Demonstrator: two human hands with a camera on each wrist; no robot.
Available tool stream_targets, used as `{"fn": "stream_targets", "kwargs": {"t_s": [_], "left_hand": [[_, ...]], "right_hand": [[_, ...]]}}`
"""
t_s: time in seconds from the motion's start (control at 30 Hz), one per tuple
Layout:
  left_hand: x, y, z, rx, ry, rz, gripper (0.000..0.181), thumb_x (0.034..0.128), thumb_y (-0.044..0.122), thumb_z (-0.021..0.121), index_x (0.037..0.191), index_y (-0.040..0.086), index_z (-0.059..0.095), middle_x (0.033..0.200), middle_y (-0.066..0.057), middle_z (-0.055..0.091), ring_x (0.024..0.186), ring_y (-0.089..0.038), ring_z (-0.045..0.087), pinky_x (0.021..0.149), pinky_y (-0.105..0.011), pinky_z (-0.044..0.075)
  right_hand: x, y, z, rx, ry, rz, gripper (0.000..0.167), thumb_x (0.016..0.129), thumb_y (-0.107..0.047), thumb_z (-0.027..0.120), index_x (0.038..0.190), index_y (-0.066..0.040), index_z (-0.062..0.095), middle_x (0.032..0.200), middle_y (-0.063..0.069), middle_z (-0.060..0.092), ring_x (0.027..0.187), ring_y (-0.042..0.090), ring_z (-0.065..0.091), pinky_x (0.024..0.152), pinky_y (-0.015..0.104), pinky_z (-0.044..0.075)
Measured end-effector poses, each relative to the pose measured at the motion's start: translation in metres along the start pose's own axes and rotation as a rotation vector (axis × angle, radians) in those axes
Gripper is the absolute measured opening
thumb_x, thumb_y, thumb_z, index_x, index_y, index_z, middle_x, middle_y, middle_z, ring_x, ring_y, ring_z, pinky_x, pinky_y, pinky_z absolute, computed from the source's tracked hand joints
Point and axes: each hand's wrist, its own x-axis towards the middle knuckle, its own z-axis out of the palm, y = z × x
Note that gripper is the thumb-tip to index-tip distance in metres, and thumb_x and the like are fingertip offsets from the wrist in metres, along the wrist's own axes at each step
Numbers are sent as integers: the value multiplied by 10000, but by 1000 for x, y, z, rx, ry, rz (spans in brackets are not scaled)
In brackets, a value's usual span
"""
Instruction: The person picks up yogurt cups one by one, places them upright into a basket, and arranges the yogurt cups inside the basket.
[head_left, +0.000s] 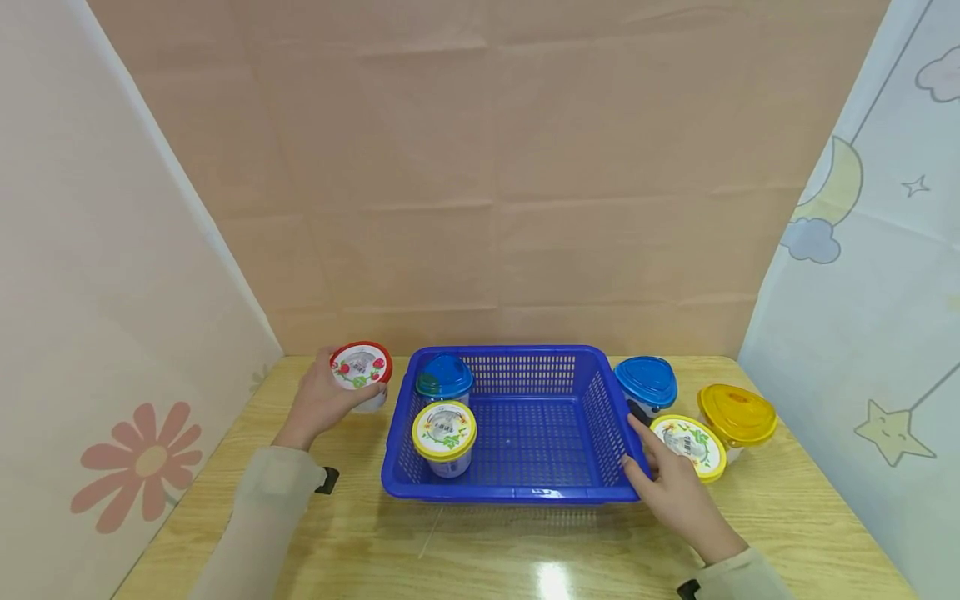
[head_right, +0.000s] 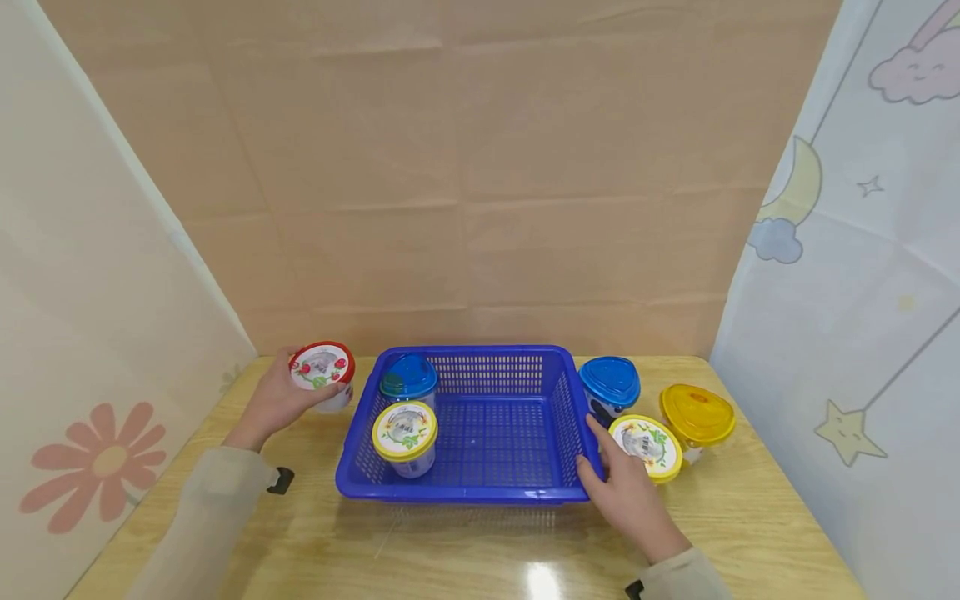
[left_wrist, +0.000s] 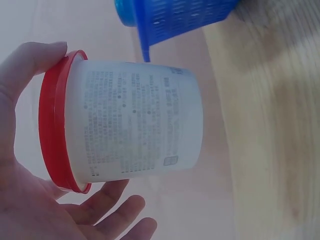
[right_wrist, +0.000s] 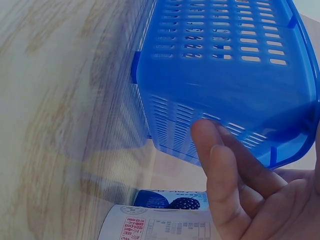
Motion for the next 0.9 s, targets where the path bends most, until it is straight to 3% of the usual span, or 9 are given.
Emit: {"fn": "stream_targets", "kwargs": {"t_s": [0.4,0.6,0.73,0.9], "left_hand": [[-3,25,-1,23,75,90,1030,762,493,833,1492,3,295,1333,-215,504,1164,-382,518,947,-563,492],[-4,34,-3,45,94,95,1062,762,523,821,1509,1,277,1349,-225,497,1178,-397,507,943,-579,487],[-4,40,-3,30,92,97,1076,751,550,821,1510,14,276,1350,-209,494,1186,-384,502,941,-574,489],[-3,52,-3,-13,106,149,1054,734,554,836,1506,73,302,1347,-160,514,1180,-348,528,923,-552,511]], "right_hand": [[1,-3,-3,17,-15,-3,649,976,-153,592,1548,-39,307,1117,207,712,879,191,695,667,222,543],[1,-4,-2,17,-7,-9,642,967,-138,594,1539,-33,320,1090,204,721,871,202,708,648,229,543],[1,-4,-2,16,-2,-8,642,965,-136,596,1537,-33,324,1080,200,723,856,196,706,631,232,541],[1,-2,-2,14,5,-10,644,965,-134,595,1540,-37,321,1081,203,722,831,183,688,594,240,531]]}}
